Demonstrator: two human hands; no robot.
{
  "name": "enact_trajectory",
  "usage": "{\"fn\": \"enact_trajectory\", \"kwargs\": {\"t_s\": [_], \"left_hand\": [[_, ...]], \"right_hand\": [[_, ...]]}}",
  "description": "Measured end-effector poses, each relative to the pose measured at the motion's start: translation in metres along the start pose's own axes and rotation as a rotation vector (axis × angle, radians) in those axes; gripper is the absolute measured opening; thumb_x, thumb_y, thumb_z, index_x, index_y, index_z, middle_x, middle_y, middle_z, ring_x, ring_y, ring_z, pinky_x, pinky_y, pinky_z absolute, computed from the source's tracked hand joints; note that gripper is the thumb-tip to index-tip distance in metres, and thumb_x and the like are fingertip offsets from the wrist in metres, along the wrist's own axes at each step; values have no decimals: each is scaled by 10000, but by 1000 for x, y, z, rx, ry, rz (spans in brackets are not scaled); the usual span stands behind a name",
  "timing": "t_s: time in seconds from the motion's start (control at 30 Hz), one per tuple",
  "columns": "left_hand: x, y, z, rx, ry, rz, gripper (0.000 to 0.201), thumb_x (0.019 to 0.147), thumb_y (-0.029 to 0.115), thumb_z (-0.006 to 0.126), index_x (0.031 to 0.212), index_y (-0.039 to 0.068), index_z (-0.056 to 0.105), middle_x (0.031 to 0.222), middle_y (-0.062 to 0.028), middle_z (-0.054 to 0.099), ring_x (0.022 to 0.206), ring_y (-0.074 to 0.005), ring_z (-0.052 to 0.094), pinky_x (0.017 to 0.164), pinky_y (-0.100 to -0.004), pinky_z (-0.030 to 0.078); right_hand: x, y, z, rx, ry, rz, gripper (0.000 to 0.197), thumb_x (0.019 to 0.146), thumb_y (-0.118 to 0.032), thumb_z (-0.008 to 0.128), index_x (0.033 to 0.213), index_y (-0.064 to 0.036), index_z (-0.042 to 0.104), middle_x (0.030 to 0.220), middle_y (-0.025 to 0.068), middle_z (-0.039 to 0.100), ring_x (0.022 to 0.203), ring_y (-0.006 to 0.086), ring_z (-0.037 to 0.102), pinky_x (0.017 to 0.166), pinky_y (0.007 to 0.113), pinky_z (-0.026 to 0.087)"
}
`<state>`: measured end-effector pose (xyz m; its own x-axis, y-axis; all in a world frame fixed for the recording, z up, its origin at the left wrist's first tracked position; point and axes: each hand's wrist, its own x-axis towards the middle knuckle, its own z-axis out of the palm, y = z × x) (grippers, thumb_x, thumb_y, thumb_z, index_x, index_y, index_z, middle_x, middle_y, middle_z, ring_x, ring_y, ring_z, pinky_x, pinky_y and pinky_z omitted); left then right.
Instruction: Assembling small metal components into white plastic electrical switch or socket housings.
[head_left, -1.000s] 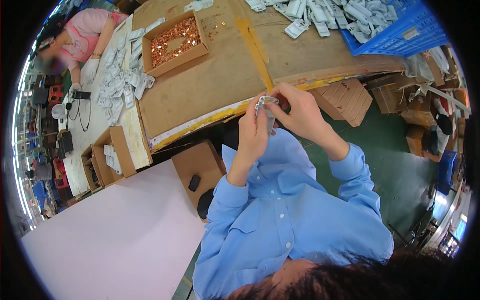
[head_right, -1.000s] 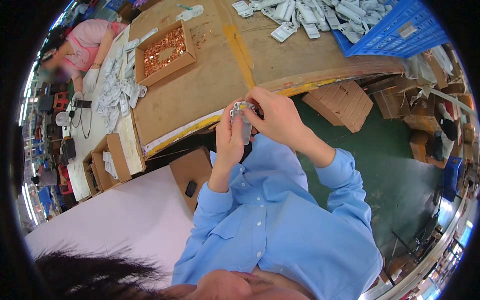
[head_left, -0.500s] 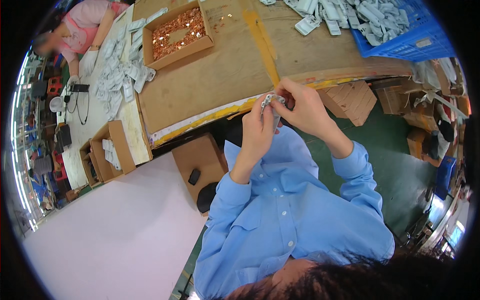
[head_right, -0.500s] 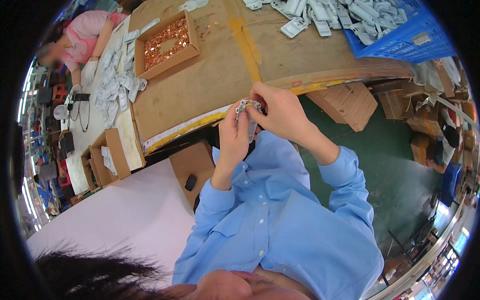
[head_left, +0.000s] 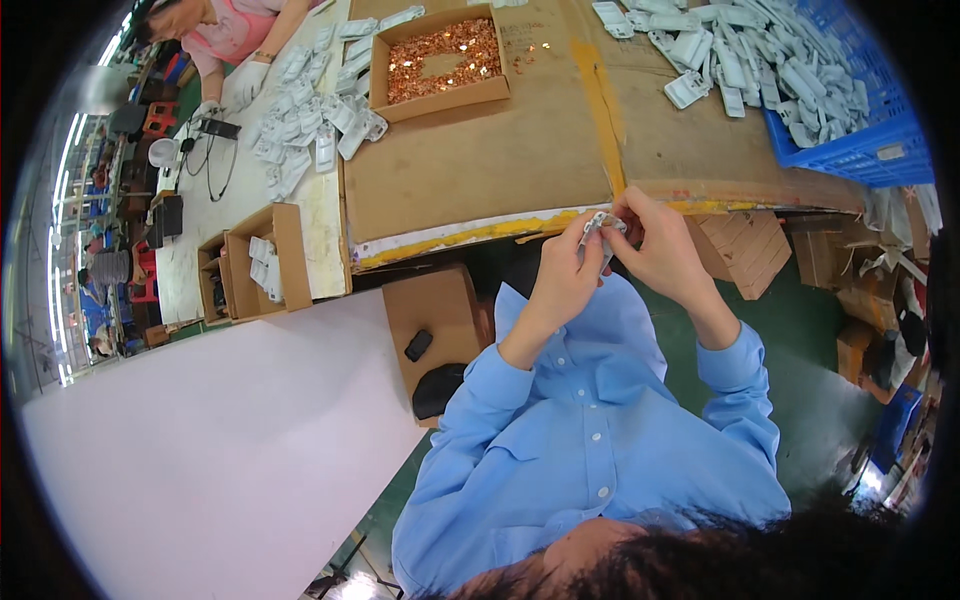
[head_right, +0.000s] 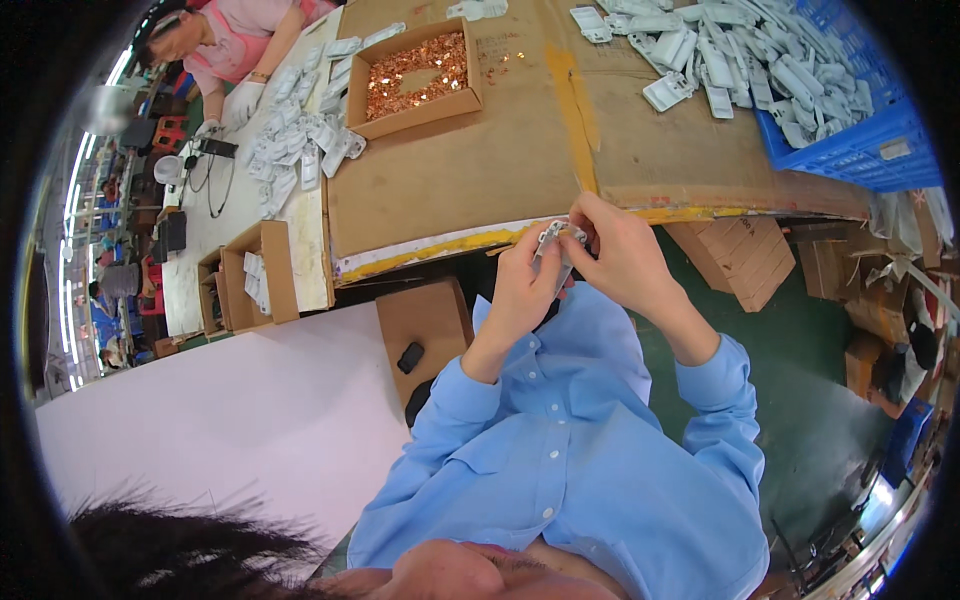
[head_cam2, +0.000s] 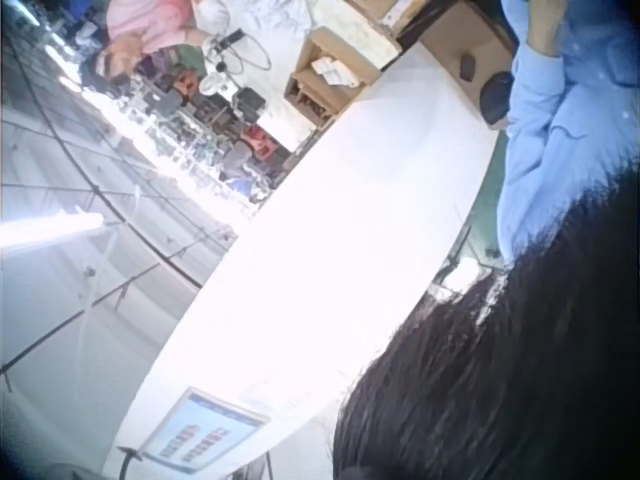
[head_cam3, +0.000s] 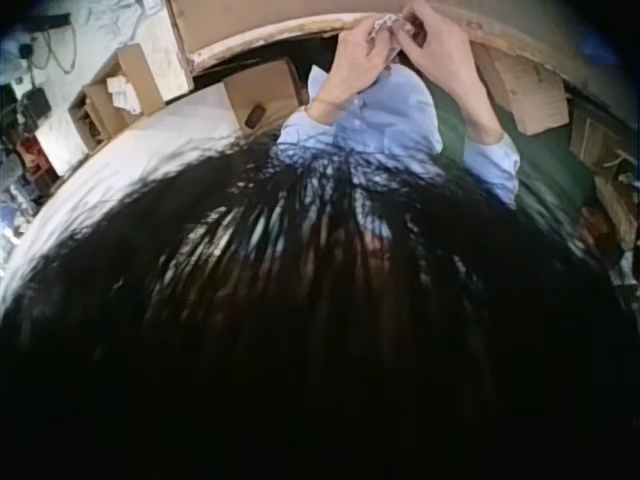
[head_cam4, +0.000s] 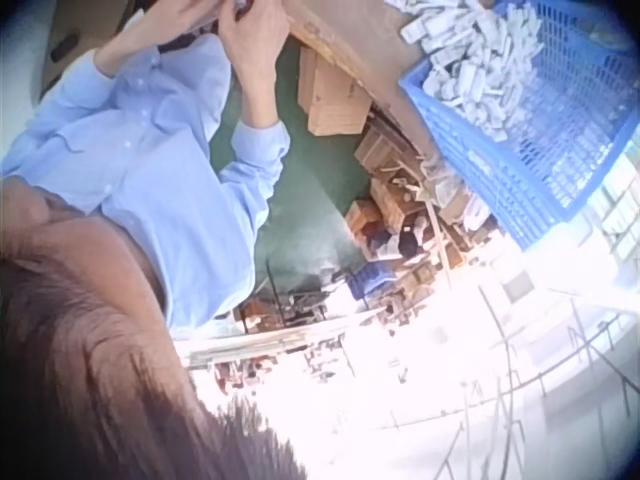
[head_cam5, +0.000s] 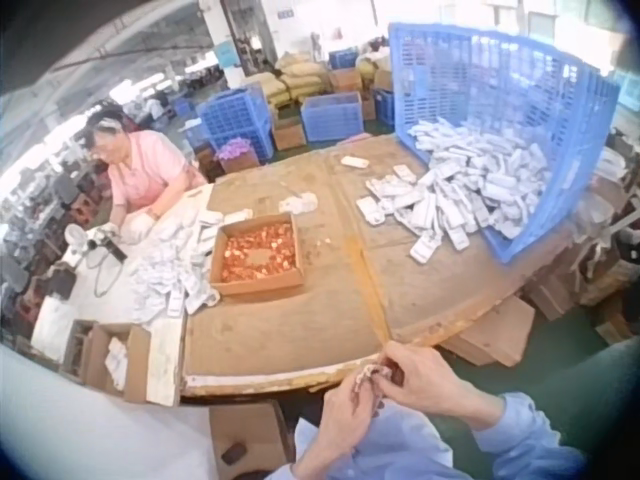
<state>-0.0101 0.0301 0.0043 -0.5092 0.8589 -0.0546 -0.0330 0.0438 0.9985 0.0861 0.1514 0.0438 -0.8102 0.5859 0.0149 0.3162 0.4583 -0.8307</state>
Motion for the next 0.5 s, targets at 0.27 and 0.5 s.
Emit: {"fn": "enact_trajectory", "kwargs": {"t_s": [0.27,0.5], "left_hand": [[-1,2,-9,42,-12,4,278,985,107,468,1234,10,547,723,-82,639,571,-133,631,505,-259,501],[-1,7,-16,56,-28,-26,293,980,95,469,1247,3,546,766,-84,653,608,-126,637,535,-257,516]], "right_hand": [[7,-3,-1,40,-87,-50,193,802,-50,691,898,-20,527,720,76,563,608,166,538,552,296,444],[17,-2,0,50,-149,-55,190,797,-51,689,893,-27,528,697,66,542,595,162,519,543,297,433]]}}
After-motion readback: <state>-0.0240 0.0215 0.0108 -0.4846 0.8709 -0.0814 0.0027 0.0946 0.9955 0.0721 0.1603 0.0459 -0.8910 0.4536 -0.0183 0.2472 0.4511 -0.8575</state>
